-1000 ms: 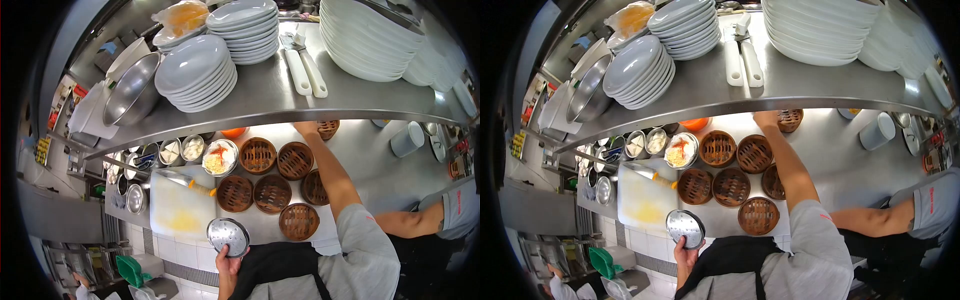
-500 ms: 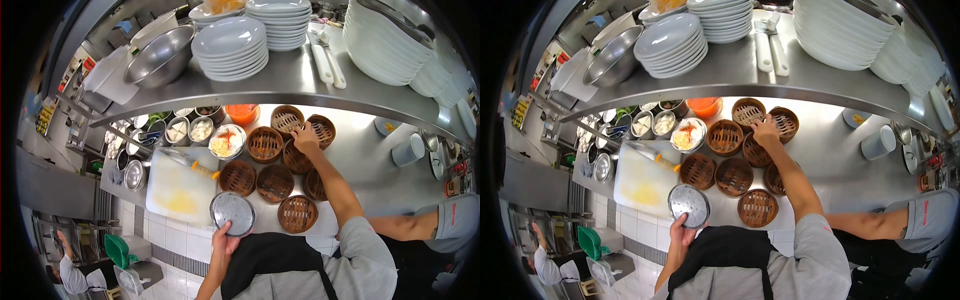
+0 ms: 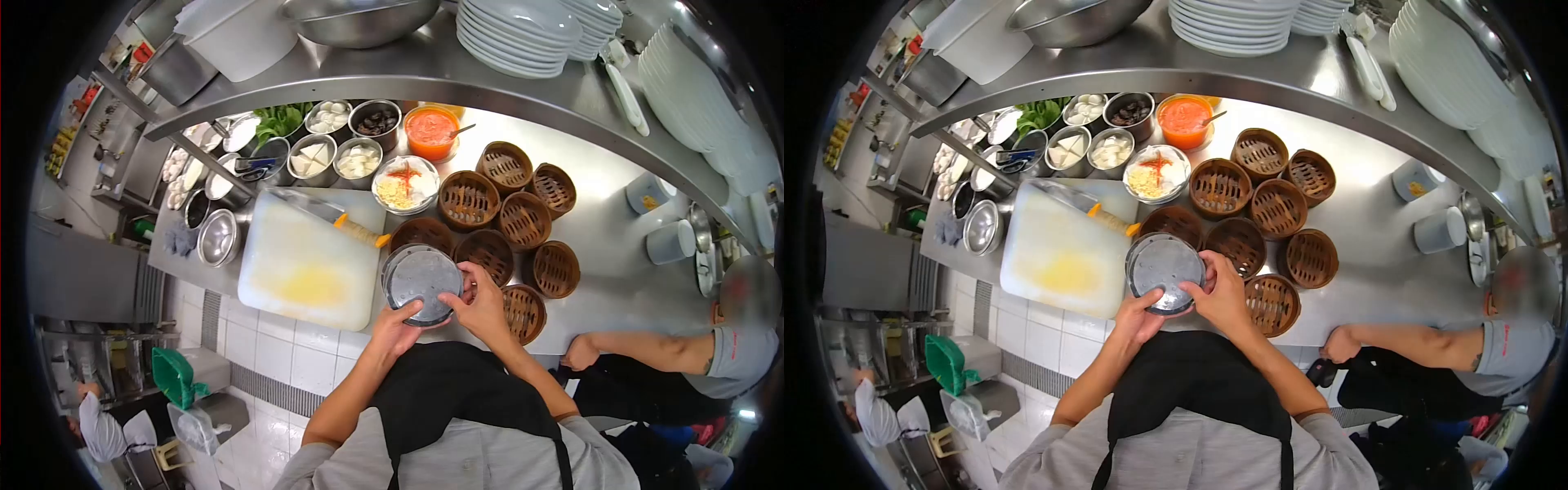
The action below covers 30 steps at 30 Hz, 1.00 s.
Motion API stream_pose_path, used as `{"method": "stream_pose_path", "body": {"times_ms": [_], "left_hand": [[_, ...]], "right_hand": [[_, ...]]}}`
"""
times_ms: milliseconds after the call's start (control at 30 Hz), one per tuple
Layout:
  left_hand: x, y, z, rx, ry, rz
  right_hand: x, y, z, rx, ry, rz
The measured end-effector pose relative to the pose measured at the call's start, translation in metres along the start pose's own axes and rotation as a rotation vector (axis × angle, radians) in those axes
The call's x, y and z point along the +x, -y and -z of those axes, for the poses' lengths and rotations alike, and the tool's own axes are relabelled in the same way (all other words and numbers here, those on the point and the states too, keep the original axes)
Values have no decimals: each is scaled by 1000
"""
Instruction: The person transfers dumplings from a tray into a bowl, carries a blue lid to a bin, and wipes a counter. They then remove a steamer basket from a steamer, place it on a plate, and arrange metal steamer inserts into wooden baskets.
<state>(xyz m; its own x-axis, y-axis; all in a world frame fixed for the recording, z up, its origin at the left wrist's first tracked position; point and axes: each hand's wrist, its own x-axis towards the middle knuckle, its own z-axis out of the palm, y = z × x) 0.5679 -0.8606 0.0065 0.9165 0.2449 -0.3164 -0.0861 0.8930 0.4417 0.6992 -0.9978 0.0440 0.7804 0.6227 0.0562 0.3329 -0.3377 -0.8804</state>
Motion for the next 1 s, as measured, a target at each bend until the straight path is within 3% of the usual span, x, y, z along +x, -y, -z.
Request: {"method": "stream_pose_path", "body": {"times_ms": [67,100,167,400,533,633,700,833,1000], "left_hand": [[-2,-12,-2,-111,2,56],[-2,-21,-1,-204,-17,110],[1,-33,9,-208,3,147],[-1,-76,28,-85,69,232],[2,-83,50,-65,84,289],[-1,-92,63,-72,54,300],[-6,-96,75,-63,22,276],[-21,-103,101,-57,-38,238],[-35,-115,78,14,-106,117]], "right_hand": [[4,-3,-6,236,27,-184],[7,2,-5,222,13,-177],[10,13,2,315,18,-356],[5,27,-11,489,-61,-505],[2,33,-19,539,-134,-515],[13,15,-11,692,-364,-490],[29,4,0,665,-444,-581],[86,-19,25,662,-480,-577],[181,-90,51,834,-489,-438]]}}
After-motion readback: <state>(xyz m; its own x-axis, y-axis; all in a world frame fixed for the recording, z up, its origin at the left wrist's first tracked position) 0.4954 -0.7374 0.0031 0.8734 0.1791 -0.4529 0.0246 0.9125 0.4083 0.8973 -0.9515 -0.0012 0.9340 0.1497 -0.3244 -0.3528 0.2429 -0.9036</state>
